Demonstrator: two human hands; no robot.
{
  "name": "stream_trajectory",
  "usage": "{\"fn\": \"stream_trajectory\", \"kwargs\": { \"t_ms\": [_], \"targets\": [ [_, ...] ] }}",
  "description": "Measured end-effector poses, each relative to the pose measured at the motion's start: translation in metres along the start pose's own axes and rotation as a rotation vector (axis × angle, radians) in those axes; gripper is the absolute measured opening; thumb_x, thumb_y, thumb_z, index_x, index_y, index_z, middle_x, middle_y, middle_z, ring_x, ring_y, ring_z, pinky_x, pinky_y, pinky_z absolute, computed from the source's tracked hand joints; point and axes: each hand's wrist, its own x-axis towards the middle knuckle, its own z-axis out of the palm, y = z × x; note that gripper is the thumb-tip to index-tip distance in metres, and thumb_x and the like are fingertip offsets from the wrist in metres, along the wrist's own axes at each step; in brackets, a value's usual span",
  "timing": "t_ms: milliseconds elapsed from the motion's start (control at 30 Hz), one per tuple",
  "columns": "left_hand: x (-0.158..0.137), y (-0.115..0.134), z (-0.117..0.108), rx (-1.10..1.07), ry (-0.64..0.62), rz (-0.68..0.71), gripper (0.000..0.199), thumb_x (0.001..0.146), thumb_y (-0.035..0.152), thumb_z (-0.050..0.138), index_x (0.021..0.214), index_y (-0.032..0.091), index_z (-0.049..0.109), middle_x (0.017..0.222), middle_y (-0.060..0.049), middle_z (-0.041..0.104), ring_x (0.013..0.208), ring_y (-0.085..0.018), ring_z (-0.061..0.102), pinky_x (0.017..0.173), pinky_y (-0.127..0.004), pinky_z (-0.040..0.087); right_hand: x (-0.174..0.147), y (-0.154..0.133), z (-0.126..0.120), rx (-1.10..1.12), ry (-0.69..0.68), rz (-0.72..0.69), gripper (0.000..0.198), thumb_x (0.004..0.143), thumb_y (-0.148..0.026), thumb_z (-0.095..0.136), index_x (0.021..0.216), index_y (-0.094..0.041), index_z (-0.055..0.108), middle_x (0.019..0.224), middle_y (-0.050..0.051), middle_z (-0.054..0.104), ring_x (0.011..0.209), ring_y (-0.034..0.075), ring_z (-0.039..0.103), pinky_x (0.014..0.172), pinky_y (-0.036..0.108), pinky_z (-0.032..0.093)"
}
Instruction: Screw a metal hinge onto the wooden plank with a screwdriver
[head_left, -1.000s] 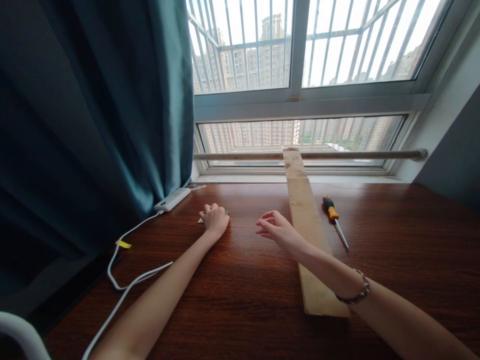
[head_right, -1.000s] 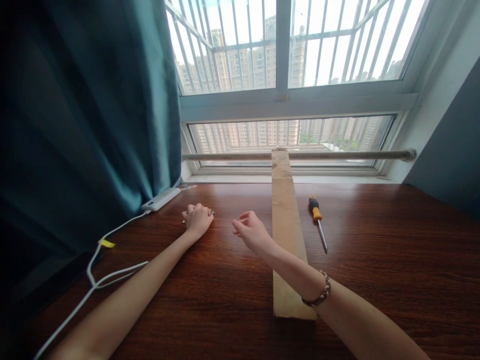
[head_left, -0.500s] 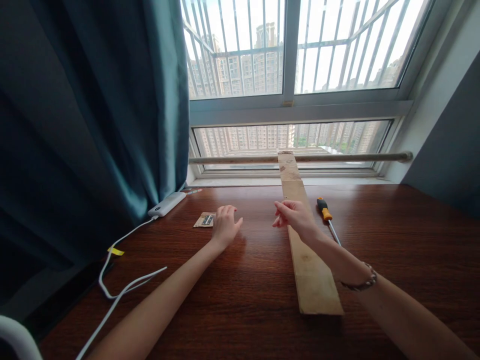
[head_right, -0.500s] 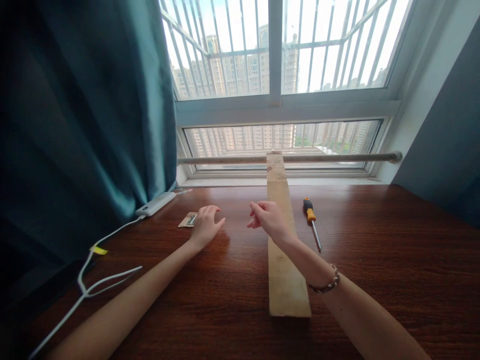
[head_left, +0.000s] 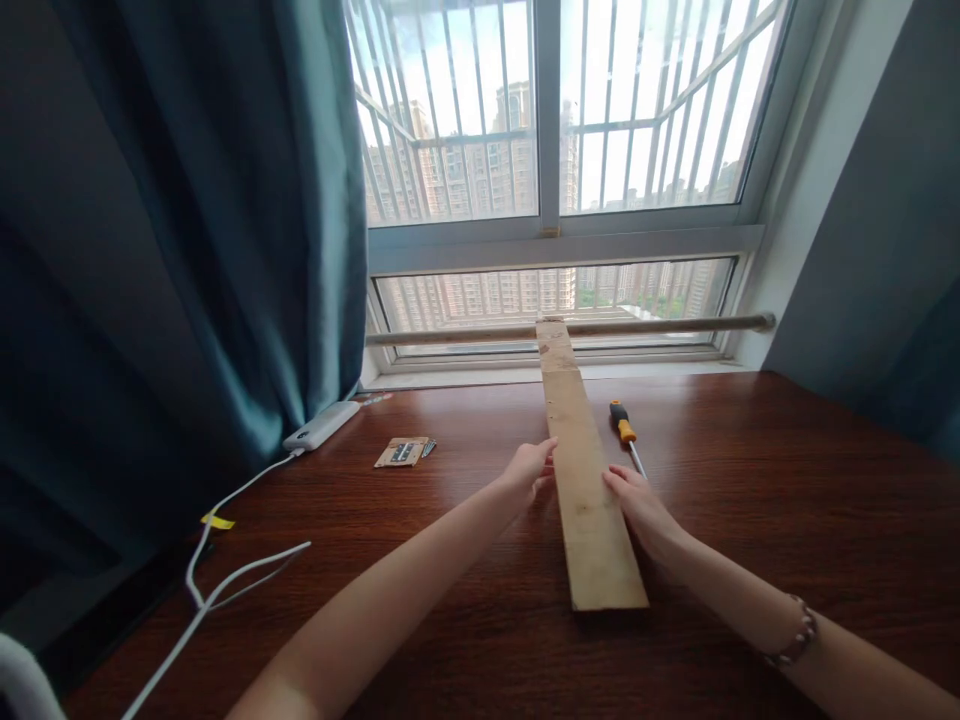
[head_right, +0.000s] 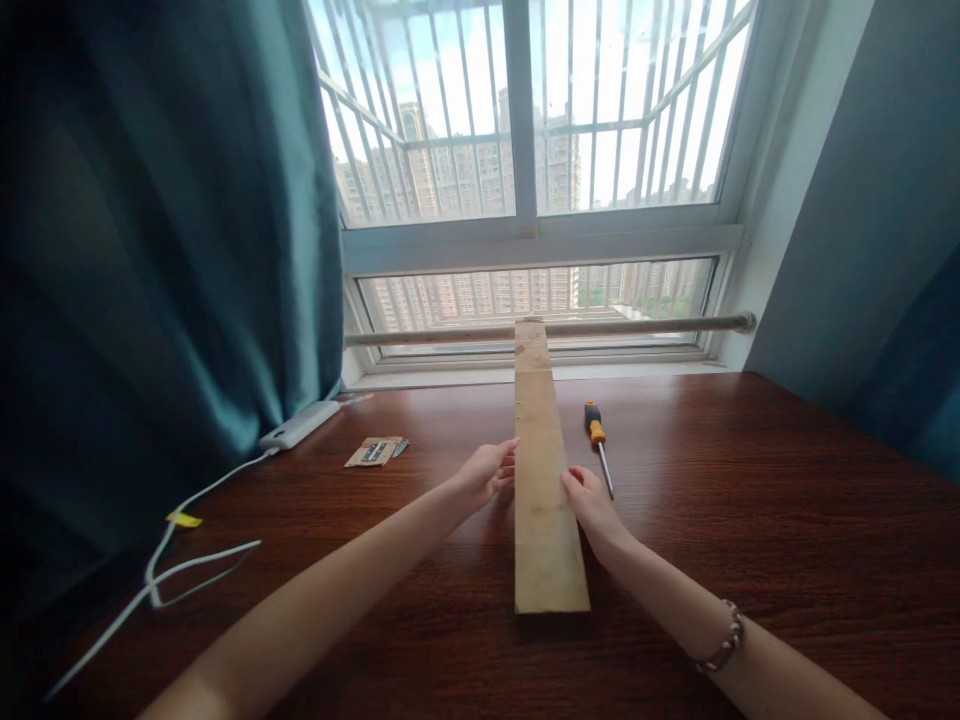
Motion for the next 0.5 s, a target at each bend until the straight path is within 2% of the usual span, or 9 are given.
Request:
{"fn": "stream_trajectory", "kwargs": {
  "t_ms": [100,233,300,400,500],
  "targets": [
    [-0.003,0.001,0.014,-0.086,0.012,-0.052,0.016,0.076,0.028,0.059,0.075,0.012,0.06,0.069,-0.006,0.062,0.06,-0.014,0.057,0.062,-0.027,0.045,-0.007,-0.003,0.004,0.069,-0.042,-0.034,0.03,0.069,-0.04,0.058,0.089,-0.018,0.063,0.09,0.005,0.068,0.082,0.023,0.062,0.071,0.032,0.048],
    [-0.003,0.004,0.02,-0.155,0.092,-0.138,0.017,0.078,0.029,0.056,0.077,0.012,0.06,0.068,-0.007,0.063,0.062,-0.017,0.06,0.065,-0.031,0.049,-0.01,-0.012,0.008,0.253,-0.215,-0.011,0.033,0.071,-0.047,0.054,0.084,-0.018,0.065,0.089,0.005,0.069,0.089,0.023,0.061,0.077,0.034,0.047],
    [-0.002,0.004,0.018,-0.185,0.081,-0.131,0.019,0.08,0.03,0.052,0.077,0.012,0.06,0.068,-0.008,0.064,0.063,-0.019,0.061,0.067,-0.033,0.05,-0.014,-0.016,0.01,0.317,-0.279,0.015,0.034,0.071,-0.048,0.055,0.082,-0.018,0.066,0.092,0.006,0.068,0.093,0.022,0.06,0.083,0.034,0.045],
    [-0.005,0.003,0.009,-0.186,0.139,-0.053,0.018,0.081,0.028,0.049,0.08,0.013,0.059,0.067,-0.007,0.064,0.061,-0.019,0.061,0.065,-0.034,0.051,-0.019,-0.018,0.012,0.334,-0.354,0.006,0.039,0.072,-0.052,0.055,0.088,-0.019,0.066,0.103,0.007,0.066,0.101,0.021,0.056,0.091,0.034,0.04],
    [-0.008,0.007,-0.007,-0.168,0.217,-0.001,0.017,0.081,0.027,0.048,0.078,0.013,0.059,0.066,-0.007,0.064,0.057,-0.017,0.06,0.061,-0.032,0.051,-0.02,-0.015,0.012,0.316,-0.313,-0.02,0.049,0.067,-0.06,0.058,0.096,-0.02,0.065,0.106,0.008,0.064,0.103,0.021,0.054,0.091,0.035,0.039]
  ]
}}
